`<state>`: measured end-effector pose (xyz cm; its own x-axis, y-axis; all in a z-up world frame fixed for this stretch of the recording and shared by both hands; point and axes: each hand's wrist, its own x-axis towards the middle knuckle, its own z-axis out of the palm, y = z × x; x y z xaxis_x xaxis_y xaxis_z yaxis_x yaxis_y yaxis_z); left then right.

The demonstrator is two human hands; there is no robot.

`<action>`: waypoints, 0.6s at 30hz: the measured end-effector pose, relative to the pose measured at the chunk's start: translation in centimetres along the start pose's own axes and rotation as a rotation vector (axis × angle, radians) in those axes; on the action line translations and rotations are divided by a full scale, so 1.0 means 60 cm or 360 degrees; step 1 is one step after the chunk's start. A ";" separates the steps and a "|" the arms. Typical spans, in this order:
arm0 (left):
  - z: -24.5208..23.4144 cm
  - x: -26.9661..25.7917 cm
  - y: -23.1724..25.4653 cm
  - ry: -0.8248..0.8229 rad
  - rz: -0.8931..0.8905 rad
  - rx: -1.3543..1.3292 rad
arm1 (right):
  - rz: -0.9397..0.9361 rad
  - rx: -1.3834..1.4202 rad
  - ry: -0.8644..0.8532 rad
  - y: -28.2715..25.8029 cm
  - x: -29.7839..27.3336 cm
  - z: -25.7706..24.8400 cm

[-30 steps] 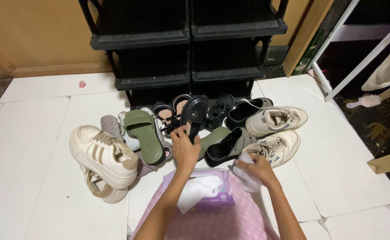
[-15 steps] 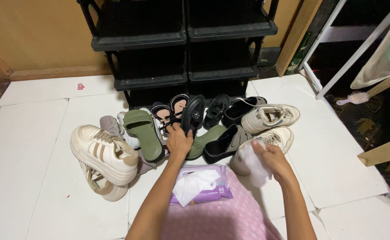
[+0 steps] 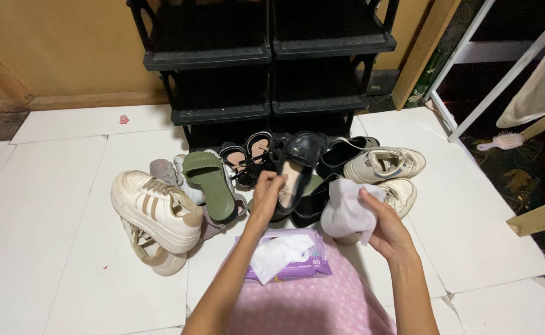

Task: The person sits on the floor and removes several pairs of shoes from a black plastic shoe rack, placing them on the floor. They then open a pack of wet wipes and use a wipe to clean the surface of a black shoe.

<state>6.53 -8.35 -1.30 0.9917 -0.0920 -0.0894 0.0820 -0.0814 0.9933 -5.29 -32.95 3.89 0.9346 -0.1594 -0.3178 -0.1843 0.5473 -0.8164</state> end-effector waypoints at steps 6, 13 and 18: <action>0.009 -0.060 0.027 -0.0144 0.0179 -0.0291 | -0.0544 0.0183 0.0122 -0.011 -0.006 0.021; 0.009 -0.117 0.063 -0.0225 0.0246 -0.0407 | -0.1490 -0.1289 0.0211 0.021 -0.047 0.103; -0.007 -0.147 0.089 -0.0302 0.0377 -0.0469 | -0.1983 -0.2018 0.0257 0.011 -0.075 0.149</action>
<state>-1.76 -7.53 4.83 0.9531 -0.2572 0.1597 -0.0943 0.2491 0.9639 -6.90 -24.54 9.08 0.6693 -0.0583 0.7407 0.3678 -0.8402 -0.3985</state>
